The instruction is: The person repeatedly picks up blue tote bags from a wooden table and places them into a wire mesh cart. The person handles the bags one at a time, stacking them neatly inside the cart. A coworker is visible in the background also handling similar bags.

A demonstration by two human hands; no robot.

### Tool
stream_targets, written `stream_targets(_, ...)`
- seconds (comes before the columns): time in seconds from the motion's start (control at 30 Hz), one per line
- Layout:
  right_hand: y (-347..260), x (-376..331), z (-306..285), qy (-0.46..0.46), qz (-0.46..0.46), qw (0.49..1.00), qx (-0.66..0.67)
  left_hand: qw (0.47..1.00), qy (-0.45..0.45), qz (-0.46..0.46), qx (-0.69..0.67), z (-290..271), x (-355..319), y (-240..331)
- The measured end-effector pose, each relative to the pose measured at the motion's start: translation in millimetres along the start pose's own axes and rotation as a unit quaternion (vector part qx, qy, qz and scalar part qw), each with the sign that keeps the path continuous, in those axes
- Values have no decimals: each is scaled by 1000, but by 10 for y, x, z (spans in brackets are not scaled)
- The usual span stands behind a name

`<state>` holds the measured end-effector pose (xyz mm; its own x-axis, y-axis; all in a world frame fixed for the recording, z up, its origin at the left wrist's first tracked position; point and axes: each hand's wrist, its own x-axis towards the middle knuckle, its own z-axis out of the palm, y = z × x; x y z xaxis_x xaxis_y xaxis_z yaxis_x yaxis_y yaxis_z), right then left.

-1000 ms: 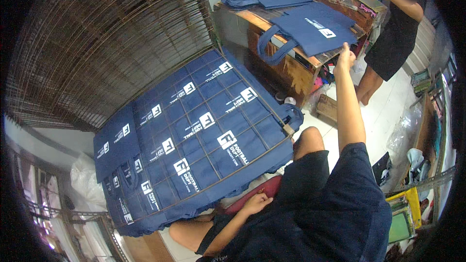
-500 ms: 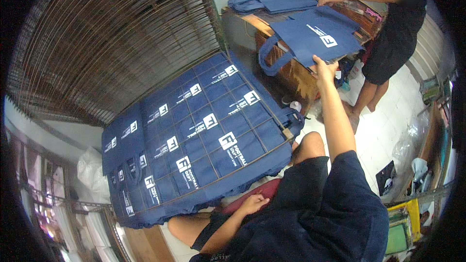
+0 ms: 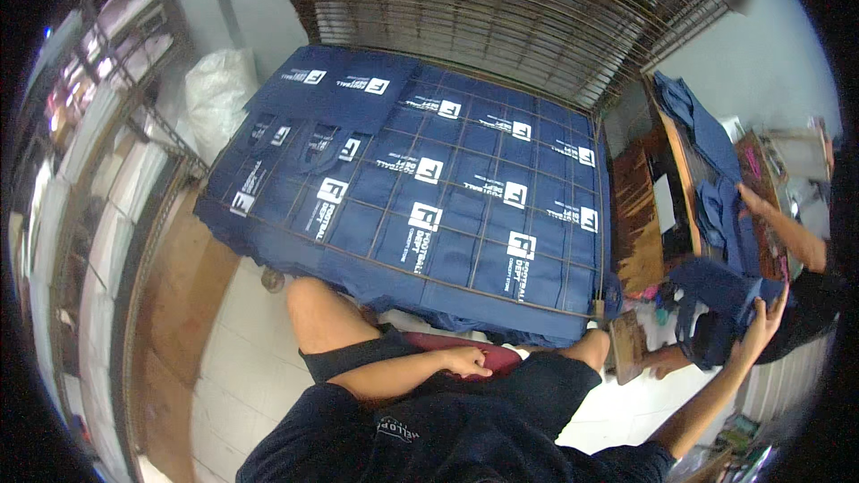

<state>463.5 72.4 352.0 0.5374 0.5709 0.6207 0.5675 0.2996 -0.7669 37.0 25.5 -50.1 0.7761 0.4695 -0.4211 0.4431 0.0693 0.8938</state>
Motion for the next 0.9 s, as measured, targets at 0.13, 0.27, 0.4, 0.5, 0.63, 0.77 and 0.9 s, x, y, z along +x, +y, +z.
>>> stream_targets(0.13, -1170, -54, 804, -224, -76, 971, 42, 996, -56, -59, 40, -39, 40, 62)
stream_targets(0.27, -1610, -124, 1615, -493, -159, 851, -84, 995, -58, -37, 76, 13, 143, -93)
stream_targets(0.4, -2190, -512, 2468, -717, -145, 669, -130, 992, -86, -10, 89, -66, 60, 56)
stream_targets(0.5, -2553, -747, 2987, -796, -135, 575, -135, 982, -62, 75, 161, -6, 130, -28)
stream_targets(0.63, -2750, -924, 3446, -820, -136, 556, -27, 977, -75, 75, 187, 85, 267, -140)
stream_targets(0.77, -2516, -850, 3786, -722, -88, 678, 111, 972, -77, 85, 207, -36, 23, 169)
stream_targets(0.9, -1673, -1090, 4363, -554, -7, 785, 278, 970, -121, 68, 202, 88, 226, 89)
